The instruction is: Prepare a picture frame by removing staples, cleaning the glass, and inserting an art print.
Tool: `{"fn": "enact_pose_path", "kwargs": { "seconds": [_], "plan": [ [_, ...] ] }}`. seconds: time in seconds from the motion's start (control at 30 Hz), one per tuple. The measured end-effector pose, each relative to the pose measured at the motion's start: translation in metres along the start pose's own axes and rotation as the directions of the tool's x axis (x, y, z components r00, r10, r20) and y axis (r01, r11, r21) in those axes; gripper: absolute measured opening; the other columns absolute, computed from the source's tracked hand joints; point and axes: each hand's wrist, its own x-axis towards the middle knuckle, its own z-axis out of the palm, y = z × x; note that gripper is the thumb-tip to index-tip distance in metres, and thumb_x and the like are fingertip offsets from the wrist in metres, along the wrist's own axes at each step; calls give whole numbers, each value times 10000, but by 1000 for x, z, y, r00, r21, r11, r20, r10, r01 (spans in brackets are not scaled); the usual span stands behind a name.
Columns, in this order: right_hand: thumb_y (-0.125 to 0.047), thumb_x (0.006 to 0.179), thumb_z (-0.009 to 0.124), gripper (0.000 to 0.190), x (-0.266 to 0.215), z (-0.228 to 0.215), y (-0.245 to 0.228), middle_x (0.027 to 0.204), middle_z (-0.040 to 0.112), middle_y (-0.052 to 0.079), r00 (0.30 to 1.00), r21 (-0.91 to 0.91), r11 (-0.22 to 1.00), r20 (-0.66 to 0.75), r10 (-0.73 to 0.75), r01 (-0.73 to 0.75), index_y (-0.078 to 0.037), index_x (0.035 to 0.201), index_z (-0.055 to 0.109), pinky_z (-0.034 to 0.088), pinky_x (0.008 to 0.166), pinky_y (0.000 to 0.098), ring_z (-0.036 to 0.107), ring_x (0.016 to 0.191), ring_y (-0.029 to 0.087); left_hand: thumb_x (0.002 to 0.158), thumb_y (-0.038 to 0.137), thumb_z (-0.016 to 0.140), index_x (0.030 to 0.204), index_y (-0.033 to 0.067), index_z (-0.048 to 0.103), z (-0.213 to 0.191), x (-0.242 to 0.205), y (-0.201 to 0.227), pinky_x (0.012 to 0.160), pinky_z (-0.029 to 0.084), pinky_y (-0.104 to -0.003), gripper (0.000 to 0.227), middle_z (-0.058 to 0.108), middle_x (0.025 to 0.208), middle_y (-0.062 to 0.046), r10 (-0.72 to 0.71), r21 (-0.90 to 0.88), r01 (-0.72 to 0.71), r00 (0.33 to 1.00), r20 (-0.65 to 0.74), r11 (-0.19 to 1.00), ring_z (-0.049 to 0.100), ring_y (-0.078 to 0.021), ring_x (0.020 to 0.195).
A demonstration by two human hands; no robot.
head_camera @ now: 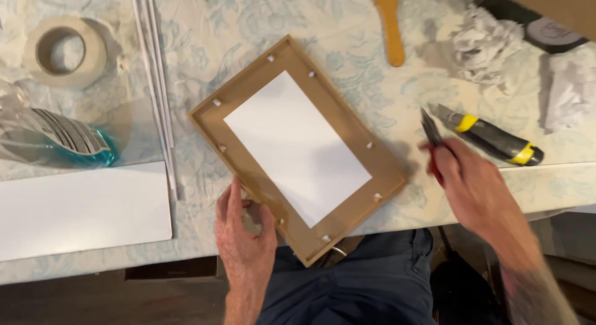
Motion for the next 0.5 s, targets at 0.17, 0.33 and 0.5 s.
{"fn": "enact_pose_path", "kwargs": {
  "seconds": [0.17,0.33,0.5],
  "plan": [
    [-358,996,361,332,46,18,-11,1163,541,123,947,-278,922,-100,-306,268,-163,1193,544,419,891,553,460,1127,335,894,147,581,1444,106,458,-8,20,-22,683,562,-349,564,644,989,-98,-146,57,148,989,-36,987,627,-183,768],
    [-358,961,579,346,95,56,11,1045,524,161,626,-571,679,-332,-706,463,-88,1177,559,486,732,520,560,910,360,944,159,498,1463,147,443,-27,27,-24,731,529,-376,522,574,1050,-92,-139,-59,139,990,5,989,614,-202,697],
    [-375,974,551,374,101,69,12,1086,529,167,650,-515,739,-388,-654,435,-100,1228,526,461,809,539,549,976,356,972,141,459,1484,146,417,-25,35,-31,727,493,-378,515,531,1046,-113,-59,-44,59,998,-5,997,527,-180,569]
  ]
}}
